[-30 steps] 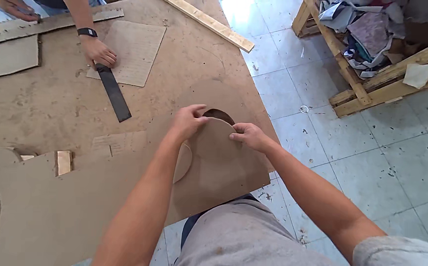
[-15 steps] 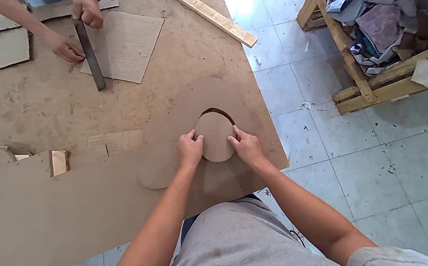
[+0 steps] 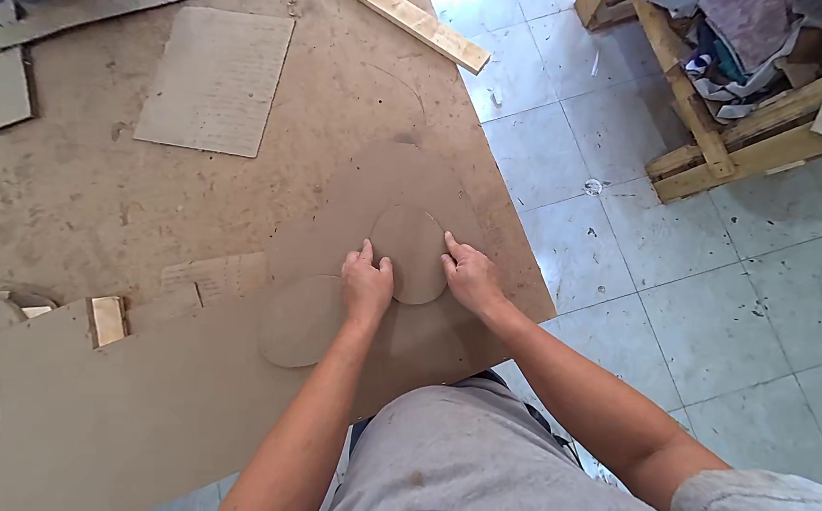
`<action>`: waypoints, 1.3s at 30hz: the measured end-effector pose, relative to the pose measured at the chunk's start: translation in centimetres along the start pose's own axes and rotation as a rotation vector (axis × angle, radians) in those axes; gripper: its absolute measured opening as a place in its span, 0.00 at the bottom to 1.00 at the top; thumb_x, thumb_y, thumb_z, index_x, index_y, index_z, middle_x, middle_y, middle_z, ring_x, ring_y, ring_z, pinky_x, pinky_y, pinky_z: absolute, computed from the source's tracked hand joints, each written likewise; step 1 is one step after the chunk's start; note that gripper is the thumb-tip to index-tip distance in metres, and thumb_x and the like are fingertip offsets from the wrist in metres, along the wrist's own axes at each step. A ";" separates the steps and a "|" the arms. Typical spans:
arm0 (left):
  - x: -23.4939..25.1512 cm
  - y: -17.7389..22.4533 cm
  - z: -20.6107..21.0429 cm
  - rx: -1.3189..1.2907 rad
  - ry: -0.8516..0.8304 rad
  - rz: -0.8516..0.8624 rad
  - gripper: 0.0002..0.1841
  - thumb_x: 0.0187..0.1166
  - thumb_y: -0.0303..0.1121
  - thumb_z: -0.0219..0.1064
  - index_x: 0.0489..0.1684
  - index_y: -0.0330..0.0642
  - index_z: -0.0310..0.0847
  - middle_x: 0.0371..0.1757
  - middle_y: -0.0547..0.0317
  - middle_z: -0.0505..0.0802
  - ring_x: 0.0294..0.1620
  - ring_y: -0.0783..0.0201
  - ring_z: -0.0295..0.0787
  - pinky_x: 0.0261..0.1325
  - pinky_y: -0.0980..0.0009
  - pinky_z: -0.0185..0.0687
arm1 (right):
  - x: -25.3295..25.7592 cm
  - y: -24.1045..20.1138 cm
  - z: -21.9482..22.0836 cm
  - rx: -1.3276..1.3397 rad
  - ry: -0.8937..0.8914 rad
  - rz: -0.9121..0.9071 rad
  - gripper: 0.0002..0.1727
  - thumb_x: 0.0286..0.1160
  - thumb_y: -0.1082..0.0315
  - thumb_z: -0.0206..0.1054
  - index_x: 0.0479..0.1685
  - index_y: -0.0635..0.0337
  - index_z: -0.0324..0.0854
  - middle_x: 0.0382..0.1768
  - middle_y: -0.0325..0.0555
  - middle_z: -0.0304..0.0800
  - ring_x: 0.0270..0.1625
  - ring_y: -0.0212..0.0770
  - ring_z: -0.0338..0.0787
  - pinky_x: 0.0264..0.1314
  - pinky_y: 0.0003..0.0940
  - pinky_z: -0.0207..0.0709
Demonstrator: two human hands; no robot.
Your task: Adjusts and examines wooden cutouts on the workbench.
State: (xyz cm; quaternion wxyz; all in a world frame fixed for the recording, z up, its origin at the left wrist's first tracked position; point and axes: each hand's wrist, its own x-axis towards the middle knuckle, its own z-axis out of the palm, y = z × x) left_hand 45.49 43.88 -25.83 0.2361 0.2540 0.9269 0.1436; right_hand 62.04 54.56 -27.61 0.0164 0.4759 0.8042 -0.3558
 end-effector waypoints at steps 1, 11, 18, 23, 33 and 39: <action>0.0 0.0 0.2 0.020 0.004 0.005 0.29 0.87 0.43 0.61 0.86 0.44 0.72 0.68 0.44 0.87 0.71 0.45 0.83 0.75 0.44 0.77 | 0.0 0.0 0.0 -0.004 -0.004 -0.001 0.29 0.91 0.52 0.50 0.90 0.39 0.68 0.61 0.44 0.92 0.63 0.46 0.91 0.63 0.52 0.84; -0.3 -0.9 0.3 0.040 0.003 0.094 0.33 0.85 0.44 0.65 0.88 0.38 0.67 0.70 0.42 0.86 0.73 0.44 0.80 0.78 0.45 0.73 | 0.3 0.6 -0.6 0.046 -0.042 -0.027 0.28 0.92 0.51 0.48 0.89 0.36 0.70 0.66 0.40 0.91 0.67 0.44 0.90 0.66 0.56 0.82; -0.8 -0.9 -0.3 -0.152 -0.010 0.074 0.32 0.81 0.42 0.69 0.85 0.42 0.73 0.68 0.42 0.87 0.71 0.45 0.83 0.74 0.42 0.79 | -0.3 1.6 -1.2 0.229 0.029 -0.082 0.24 0.88 0.54 0.59 0.81 0.36 0.80 0.65 0.39 0.92 0.67 0.40 0.90 0.72 0.53 0.82; -2.4 -2.4 -1.5 -0.719 -0.007 0.047 0.37 0.80 0.35 0.71 0.93 0.57 0.63 0.79 0.48 0.81 0.77 0.53 0.80 0.77 0.48 0.80 | -2.7 0.6 -1.2 0.498 0.032 -0.182 0.27 0.85 0.51 0.62 0.79 0.51 0.81 0.78 0.49 0.80 0.78 0.44 0.81 0.78 0.50 0.76; -9.4 -24.7 -16.6 -0.796 0.207 -0.155 0.28 0.84 0.38 0.70 0.84 0.48 0.70 0.68 0.50 0.90 0.59 0.55 0.93 0.63 0.50 0.91 | -9.2 -19.5 8.6 0.641 -0.437 -0.388 0.26 0.82 0.55 0.65 0.79 0.50 0.82 0.68 0.41 0.89 0.62 0.41 0.93 0.63 0.44 0.91; -10.9 -48.4 -24.8 -0.704 0.512 -0.428 0.29 0.81 0.39 0.73 0.82 0.43 0.76 0.75 0.45 0.84 0.68 0.49 0.87 0.71 0.44 0.83 | -13.3 -38.7 26.7 0.483 -0.789 -0.434 0.29 0.83 0.60 0.67 0.86 0.45 0.74 0.76 0.40 0.82 0.65 0.36 0.90 0.70 0.39 0.86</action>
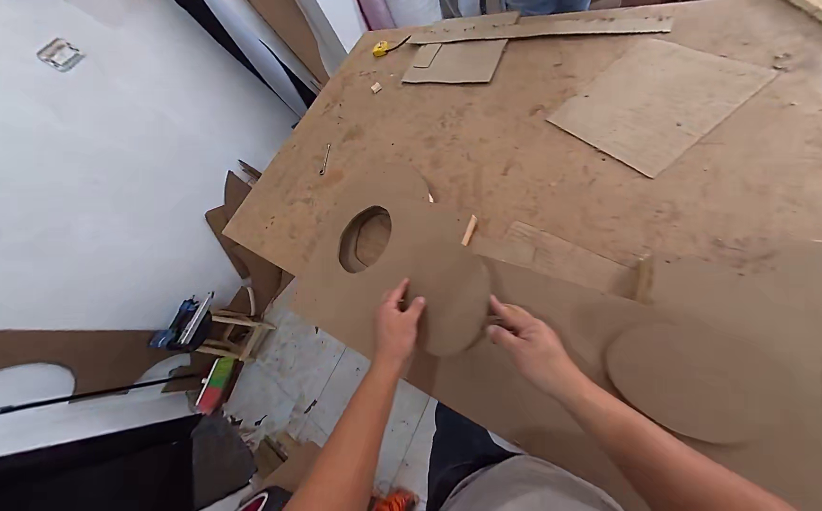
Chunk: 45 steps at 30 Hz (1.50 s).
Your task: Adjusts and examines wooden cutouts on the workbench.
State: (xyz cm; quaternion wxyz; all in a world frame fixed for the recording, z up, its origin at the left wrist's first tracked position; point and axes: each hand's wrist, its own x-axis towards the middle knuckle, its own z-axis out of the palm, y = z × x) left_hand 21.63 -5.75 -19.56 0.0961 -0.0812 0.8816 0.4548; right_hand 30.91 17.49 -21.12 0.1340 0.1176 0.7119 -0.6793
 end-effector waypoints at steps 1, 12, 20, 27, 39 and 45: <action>3.1 -1.8 -2.6 0.004 0.027 0.000 0.29 0.81 0.38 0.73 0.82 0.42 0.76 0.74 0.44 0.84 0.67 0.49 0.87 0.71 0.44 0.82 | 3.3 -0.9 3.2 -0.008 -0.011 0.017 0.30 0.84 0.59 0.67 0.86 0.43 0.74 0.76 0.40 0.82 0.65 0.36 0.90 0.71 0.39 0.86; 27.0 -7.9 -14.3 0.228 -0.056 -0.001 0.25 0.82 0.40 0.72 0.78 0.44 0.81 0.73 0.45 0.85 0.74 0.47 0.82 0.77 0.41 0.75 | 24.1 -5.1 20.7 -0.011 0.116 0.254 0.33 0.86 0.58 0.63 0.92 0.46 0.65 0.71 0.45 0.83 0.63 0.43 0.89 0.64 0.47 0.86; 29.3 -8.7 -13.9 0.385 -0.127 0.029 0.27 0.84 0.46 0.70 0.81 0.47 0.79 0.75 0.44 0.82 0.73 0.44 0.81 0.74 0.39 0.76 | 25.5 -5.0 22.6 -0.125 0.255 0.239 0.32 0.86 0.60 0.61 0.91 0.46 0.67 0.68 0.43 0.83 0.58 0.38 0.89 0.60 0.41 0.86; 29.8 -8.4 -13.6 0.514 -0.209 0.109 0.30 0.86 0.45 0.67 0.86 0.45 0.73 0.75 0.42 0.80 0.73 0.44 0.80 0.73 0.42 0.78 | 24.7 -5.7 24.5 -0.305 0.302 0.230 0.35 0.85 0.61 0.59 0.94 0.52 0.60 0.67 0.48 0.81 0.56 0.40 0.88 0.60 0.41 0.85; 30.1 -8.3 -13.9 0.550 -0.228 0.130 0.31 0.84 0.45 0.68 0.86 0.45 0.73 0.74 0.41 0.80 0.71 0.45 0.81 0.73 0.44 0.78 | 24.7 -6.2 25.8 -0.409 0.311 0.271 0.37 0.83 0.61 0.59 0.94 0.55 0.58 0.67 0.50 0.80 0.58 0.44 0.88 0.60 0.45 0.85; 30.1 -8.3 -14.0 0.532 -0.238 0.111 0.30 0.85 0.44 0.68 0.87 0.47 0.73 0.76 0.42 0.79 0.73 0.45 0.79 0.74 0.45 0.78 | 25.1 -6.2 25.5 -0.445 0.290 0.280 0.38 0.82 0.60 0.59 0.94 0.55 0.58 0.68 0.50 0.80 0.59 0.43 0.88 0.62 0.44 0.85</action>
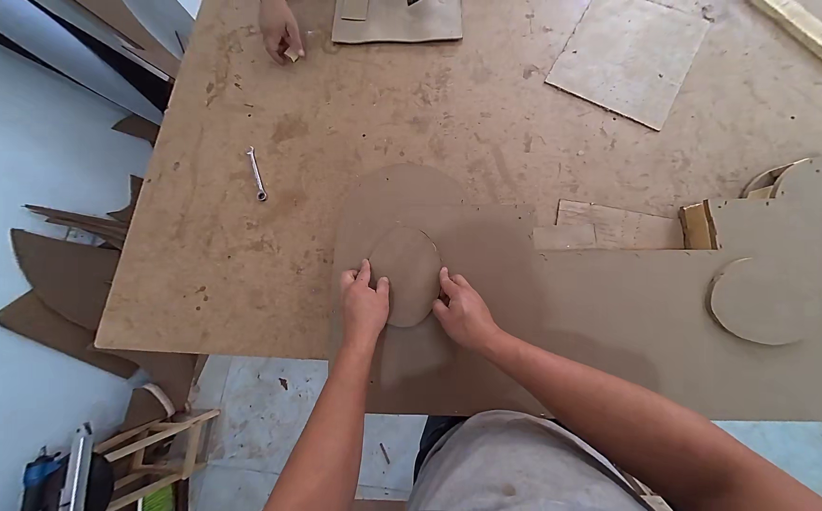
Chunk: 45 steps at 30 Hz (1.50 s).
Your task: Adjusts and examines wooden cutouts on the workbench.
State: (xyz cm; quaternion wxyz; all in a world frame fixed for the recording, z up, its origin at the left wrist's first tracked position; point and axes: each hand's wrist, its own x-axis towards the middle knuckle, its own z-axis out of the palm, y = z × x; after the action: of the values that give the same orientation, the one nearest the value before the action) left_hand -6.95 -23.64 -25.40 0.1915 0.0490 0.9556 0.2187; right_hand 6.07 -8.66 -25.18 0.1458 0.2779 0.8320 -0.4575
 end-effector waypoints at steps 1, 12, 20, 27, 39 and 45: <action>0.1 0.1 -0.1 -0.007 -0.010 -0.003 0.30 0.86 0.43 0.67 0.87 0.47 0.72 0.76 0.42 0.79 0.74 0.45 0.79 0.74 0.45 0.77 | 0.2 0.2 -0.1 -0.006 -0.011 -0.004 0.38 0.82 0.60 0.59 0.94 0.55 0.58 0.69 0.50 0.80 0.60 0.43 0.88 0.63 0.44 0.85; 1.0 -0.5 0.5 -0.015 -0.037 0.145 0.24 0.83 0.39 0.69 0.80 0.57 0.81 0.74 0.42 0.80 0.74 0.44 0.77 0.75 0.44 0.76 | 1.1 0.8 -0.4 -0.137 -0.066 -0.134 0.31 0.85 0.63 0.57 0.90 0.49 0.67 0.68 0.49 0.82 0.64 0.46 0.88 0.64 0.50 0.85; -4.3 -3.1 2.3 -0.041 -0.033 0.380 0.23 0.85 0.36 0.65 0.79 0.49 0.80 0.77 0.47 0.82 0.77 0.50 0.79 0.76 0.47 0.79 | -2.4 3.1 -0.8 0.125 -0.113 -0.160 0.19 0.86 0.60 0.60 0.71 0.44 0.86 0.56 0.39 0.89 0.55 0.35 0.89 0.62 0.39 0.84; -4.2 -3.0 2.0 -0.035 -0.007 0.461 0.19 0.85 0.36 0.65 0.72 0.47 0.86 0.77 0.55 0.86 0.79 0.55 0.80 0.79 0.50 0.78 | -7.6 10.3 -5.5 0.337 -0.011 0.010 0.17 0.86 0.52 0.62 0.67 0.39 0.89 0.60 0.29 0.91 0.57 0.29 0.90 0.65 0.36 0.85; -4.0 1.2 2.6 0.353 -0.209 0.355 0.20 0.87 0.35 0.61 0.74 0.41 0.84 0.78 0.51 0.86 0.82 0.51 0.79 0.86 0.48 0.66 | -19.4 28.4 -22.0 0.118 0.979 0.679 0.37 0.79 0.49 0.72 0.80 0.66 0.73 0.72 0.73 0.77 0.71 0.71 0.80 0.71 0.73 0.71; -7.1 8.1 6.3 0.296 -0.063 0.680 0.30 0.85 0.45 0.62 0.83 0.37 0.74 0.82 0.40 0.80 0.84 0.43 0.75 0.84 0.42 0.67 | -19.7 32.4 -25.4 0.075 0.944 0.879 0.61 0.67 0.26 0.69 0.90 0.67 0.59 0.82 0.77 0.65 0.83 0.77 0.66 0.79 0.76 0.63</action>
State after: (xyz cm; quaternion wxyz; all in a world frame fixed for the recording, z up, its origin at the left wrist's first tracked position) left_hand 2.13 -15.05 -24.68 0.1279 0.3975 0.8996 0.1277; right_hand 41.50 20.07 -23.79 -0.0717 0.7689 0.5987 -0.2125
